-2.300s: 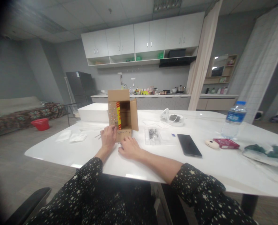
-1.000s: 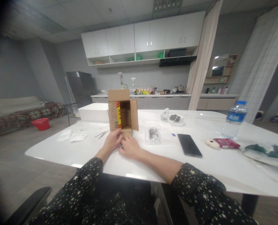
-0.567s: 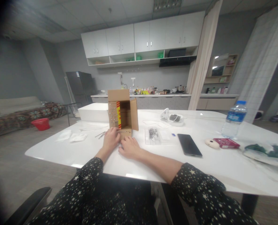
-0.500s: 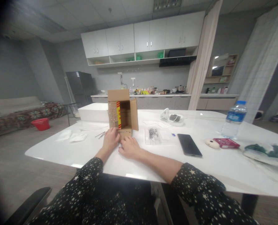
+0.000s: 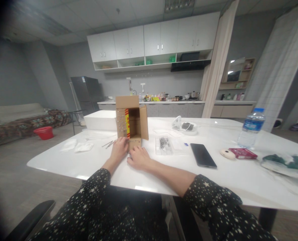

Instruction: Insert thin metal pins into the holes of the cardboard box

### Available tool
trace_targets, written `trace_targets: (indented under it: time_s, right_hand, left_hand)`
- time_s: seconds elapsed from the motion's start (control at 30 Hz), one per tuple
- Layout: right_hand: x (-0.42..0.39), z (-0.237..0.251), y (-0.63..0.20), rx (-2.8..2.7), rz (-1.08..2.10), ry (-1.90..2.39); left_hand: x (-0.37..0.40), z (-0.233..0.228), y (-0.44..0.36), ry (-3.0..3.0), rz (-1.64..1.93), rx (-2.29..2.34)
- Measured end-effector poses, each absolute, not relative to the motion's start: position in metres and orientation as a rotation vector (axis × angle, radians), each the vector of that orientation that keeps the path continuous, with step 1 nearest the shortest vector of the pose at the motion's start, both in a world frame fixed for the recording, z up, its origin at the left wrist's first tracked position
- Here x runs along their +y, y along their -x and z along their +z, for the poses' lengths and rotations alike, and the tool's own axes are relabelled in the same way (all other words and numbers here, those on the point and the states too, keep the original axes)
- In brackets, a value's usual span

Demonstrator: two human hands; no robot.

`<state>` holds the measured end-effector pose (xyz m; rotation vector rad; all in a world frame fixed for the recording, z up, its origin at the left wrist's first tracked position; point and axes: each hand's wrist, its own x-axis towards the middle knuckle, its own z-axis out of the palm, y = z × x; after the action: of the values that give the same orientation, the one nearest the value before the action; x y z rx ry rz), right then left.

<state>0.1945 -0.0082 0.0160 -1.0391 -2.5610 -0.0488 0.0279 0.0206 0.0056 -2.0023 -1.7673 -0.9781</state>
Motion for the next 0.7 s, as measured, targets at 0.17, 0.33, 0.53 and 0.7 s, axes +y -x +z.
trace_targets:
  time_s: [0.17,0.33,0.53,0.7]
  right_hand:
    - [-0.0093,0.0185,-0.1947,-2.571,-0.039,1.054]
    - [-0.0074,0.0162,-0.1942,-2.575,-0.039,1.049]
    - [-0.0069,0.0148,-0.1940,-2.567,-0.041,1.053]
    - [-0.0063,0.0146,-0.1939,-2.568,-0.038,1.043]
  left_hand:
    - [0.0214,0.0050,-0.0277,2.001,-1.000,-1.748]
    - [0.0183,0.0090,-0.0289,2.017,-1.013,-1.722]
    - [0.0162,0.0115,-0.0298,2.012,-1.041,-1.703]
    - [0.0163,0.0104,-0.0293,1.958,-1.034,-1.755]
